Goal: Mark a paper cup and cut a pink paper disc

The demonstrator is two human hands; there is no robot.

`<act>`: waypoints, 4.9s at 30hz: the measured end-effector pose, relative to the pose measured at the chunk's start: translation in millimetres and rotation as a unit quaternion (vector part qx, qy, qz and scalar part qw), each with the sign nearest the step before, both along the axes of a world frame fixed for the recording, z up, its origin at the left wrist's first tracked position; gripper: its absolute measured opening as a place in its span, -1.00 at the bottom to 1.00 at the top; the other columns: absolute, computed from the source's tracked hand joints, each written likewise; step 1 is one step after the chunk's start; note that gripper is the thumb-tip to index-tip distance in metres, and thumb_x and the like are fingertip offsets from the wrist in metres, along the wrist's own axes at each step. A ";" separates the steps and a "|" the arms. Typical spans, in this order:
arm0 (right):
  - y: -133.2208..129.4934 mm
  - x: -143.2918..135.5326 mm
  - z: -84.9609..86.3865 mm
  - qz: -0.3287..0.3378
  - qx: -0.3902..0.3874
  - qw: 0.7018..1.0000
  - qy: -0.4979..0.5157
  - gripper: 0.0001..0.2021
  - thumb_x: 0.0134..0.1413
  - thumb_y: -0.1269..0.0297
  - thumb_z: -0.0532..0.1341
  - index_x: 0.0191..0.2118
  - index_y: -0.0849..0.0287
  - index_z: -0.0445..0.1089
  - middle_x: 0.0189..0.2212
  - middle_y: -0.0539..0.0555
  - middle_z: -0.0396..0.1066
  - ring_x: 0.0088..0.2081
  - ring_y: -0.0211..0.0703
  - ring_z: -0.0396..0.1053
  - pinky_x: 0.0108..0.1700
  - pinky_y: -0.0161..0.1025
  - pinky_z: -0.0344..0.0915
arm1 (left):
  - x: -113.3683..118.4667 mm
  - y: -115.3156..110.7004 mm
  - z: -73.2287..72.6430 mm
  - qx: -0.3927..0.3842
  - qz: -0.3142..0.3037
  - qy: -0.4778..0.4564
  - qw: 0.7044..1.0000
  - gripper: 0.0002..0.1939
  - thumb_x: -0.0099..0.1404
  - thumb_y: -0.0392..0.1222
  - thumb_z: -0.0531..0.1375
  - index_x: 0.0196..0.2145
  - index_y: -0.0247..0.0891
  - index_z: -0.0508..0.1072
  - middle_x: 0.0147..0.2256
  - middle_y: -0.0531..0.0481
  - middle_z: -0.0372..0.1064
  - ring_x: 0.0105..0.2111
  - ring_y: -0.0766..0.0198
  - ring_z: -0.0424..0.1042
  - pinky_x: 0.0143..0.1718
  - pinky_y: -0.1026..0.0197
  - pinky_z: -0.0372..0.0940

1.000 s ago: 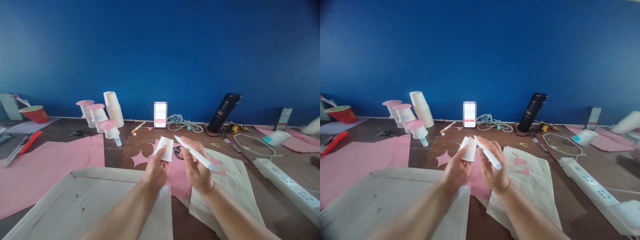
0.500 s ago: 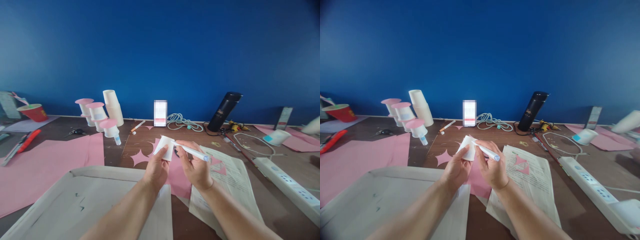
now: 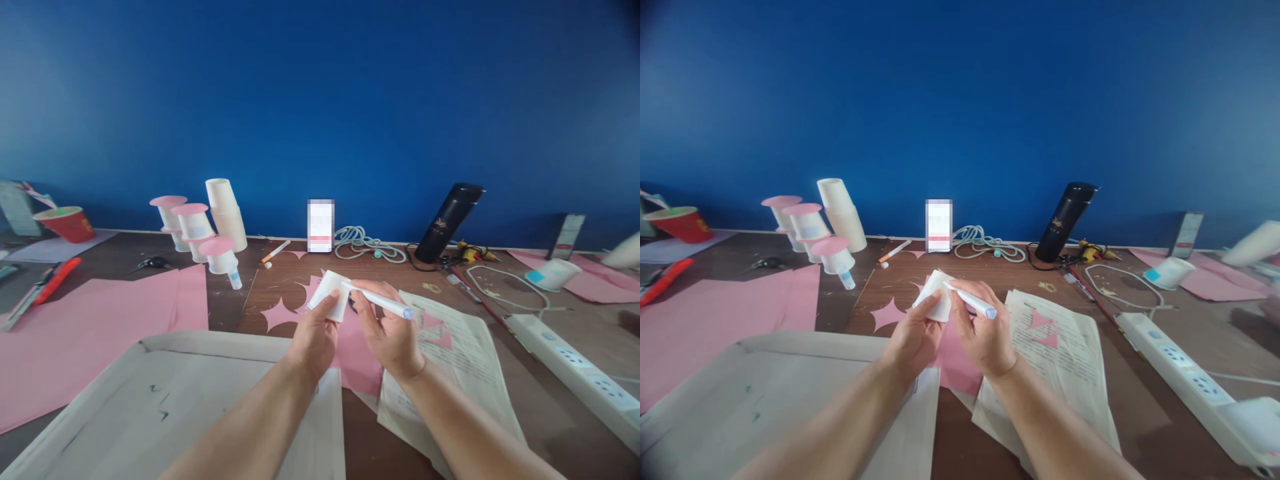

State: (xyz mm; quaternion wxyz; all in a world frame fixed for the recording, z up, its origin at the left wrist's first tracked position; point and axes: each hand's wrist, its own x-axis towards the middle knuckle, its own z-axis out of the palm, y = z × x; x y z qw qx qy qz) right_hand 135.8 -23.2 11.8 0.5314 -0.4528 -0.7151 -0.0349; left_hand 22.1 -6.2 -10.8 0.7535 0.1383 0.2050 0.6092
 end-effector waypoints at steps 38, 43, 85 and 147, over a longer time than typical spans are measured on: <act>0.2 -0.9 0.5 -0.010 -0.001 1.000 -0.005 -0.85 0.19 0.35 0.14 -0.13 0.10 0.39 -0.28 0.09 0.51 -0.25 -0.09 0.46 -0.17 -0.12 0.41 | -1.5 -1.0 2.9 -0.027 0.001 0.008 1.000 -0.75 0.15 -0.36 0.28 -0.16 -0.33 0.49 -0.04 -0.14 0.47 0.11 0.15 0.32 0.14 0.22 0.21; 0.6 -0.5 0.1 -0.009 -0.005 1.000 -0.008 -0.84 0.19 0.35 0.15 -0.13 0.10 0.39 -0.28 0.09 0.51 -0.24 -0.09 0.46 -0.17 -0.12 0.41 | -1.6 -1.6 5.9 -0.032 0.003 0.002 0.999 -0.73 0.15 -0.37 0.27 -0.14 -0.33 0.48 -0.05 -0.15 0.47 0.11 0.15 0.31 0.15 0.22 0.20; -1.5 -4.2 -2.8 0.022 0.007 0.999 -0.030 -0.83 0.16 0.43 0.18 -0.13 0.15 0.39 -0.25 0.07 0.50 -0.20 -0.15 0.43 -0.10 -0.17 0.36 | -5.5 -1.0 11.6 -0.072 0.010 -0.013 0.997 -0.85 0.17 -0.39 0.19 -0.27 -0.37 0.50 -0.23 -0.11 0.50 -0.12 0.25 0.45 -0.05 0.31 0.30; -4.6 -7.8 0.6 0.015 -0.002 0.999 -0.039 -0.84 0.18 0.37 0.14 -0.14 0.13 0.40 -0.28 0.09 0.50 -0.19 -0.09 0.45 -0.13 -0.12 0.39 | -0.2 0.1 1.3 0.024 0.000 0.033 0.999 -0.87 0.07 -0.34 0.24 -0.35 -0.32 0.49 -0.32 -0.02 0.49 -0.12 0.16 0.43 0.01 0.16 0.20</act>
